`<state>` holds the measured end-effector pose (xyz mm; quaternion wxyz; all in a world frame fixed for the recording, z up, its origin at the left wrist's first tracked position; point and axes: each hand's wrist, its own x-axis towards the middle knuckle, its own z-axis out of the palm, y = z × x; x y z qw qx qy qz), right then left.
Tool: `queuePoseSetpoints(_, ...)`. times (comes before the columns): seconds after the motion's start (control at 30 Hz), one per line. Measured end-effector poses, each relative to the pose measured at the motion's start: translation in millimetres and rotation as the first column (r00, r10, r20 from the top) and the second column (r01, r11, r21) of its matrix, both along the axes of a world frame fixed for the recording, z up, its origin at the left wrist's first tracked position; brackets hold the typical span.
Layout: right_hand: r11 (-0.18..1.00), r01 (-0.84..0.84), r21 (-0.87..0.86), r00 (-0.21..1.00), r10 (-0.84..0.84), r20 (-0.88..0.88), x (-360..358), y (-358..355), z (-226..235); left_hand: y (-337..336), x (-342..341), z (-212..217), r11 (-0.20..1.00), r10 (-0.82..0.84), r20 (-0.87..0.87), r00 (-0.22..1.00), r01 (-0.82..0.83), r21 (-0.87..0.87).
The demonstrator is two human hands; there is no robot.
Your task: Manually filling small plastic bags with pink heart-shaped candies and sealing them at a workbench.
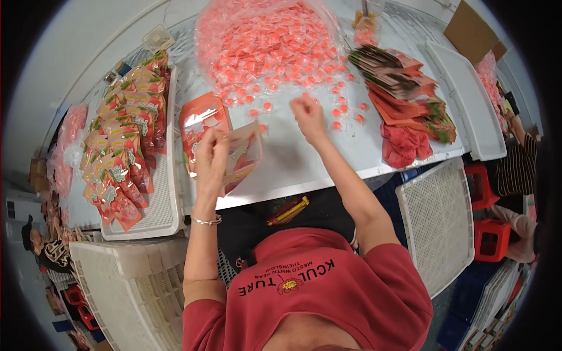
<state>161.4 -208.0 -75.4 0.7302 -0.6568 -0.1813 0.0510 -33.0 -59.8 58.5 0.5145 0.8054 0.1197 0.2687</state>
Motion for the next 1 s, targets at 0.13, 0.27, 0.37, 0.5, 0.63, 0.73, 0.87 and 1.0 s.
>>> queuePoseSetpoints(0.13, 0.699, -0.176, 0.693, 0.894, 0.409, -0.186, -36, 10, 142, -5, 29, -17, 0.995, -0.024, 0.026, 0.999, 0.021, 0.095)
queuePoseSetpoints(0.27, 0.992, 0.026, -0.127, 0.659, 0.078, 0.748, -44, 49, 142, -17, 52, -13, 0.991, 0.053, -0.097, 0.994, -0.064, -0.116)
queuePoseSetpoints(0.37, 0.826, 0.061, -0.560, 0.601, 0.417, 0.681, -67, 39, 132, 1, 61, -43, 0.964, 0.111, 0.066, 0.992, -0.092, -0.250)
queuePoseSetpoints(0.5, 0.944, 0.058, -0.324, 0.567, 0.236, 0.789, -72, 30, 111, 13, 66, -48, 0.946, 0.127, 0.181, 0.975, -0.064, -0.318)
queuePoseSetpoints(0.63, 0.957, 0.140, -0.254, 0.430, 0.172, 0.886, -69, 13, 121, -2, 69, -36, 0.935, 0.167, 0.100, 0.981, -0.125, -0.331)
queuePoseSetpoints(0.73, 0.913, 0.119, -0.390, 0.442, 0.303, 0.844, -67, 6, 131, -10, 67, -16, 0.869, 0.146, 0.157, 0.977, -0.050, -0.493)
queuePoseSetpoints(0.87, 0.741, -0.632, -0.226, 0.692, 0.671, 0.266, -53, -11, 124, -15, 61, 0, 0.992, 0.067, 0.211, 0.975, -0.043, -0.120)
queuePoseSetpoints(1.0, 0.972, -0.200, -0.119, 0.948, 0.223, 0.227, 35, -66, 102, 3, 47, 5, 0.969, 0.153, 0.225, 0.962, -0.101, -0.227)
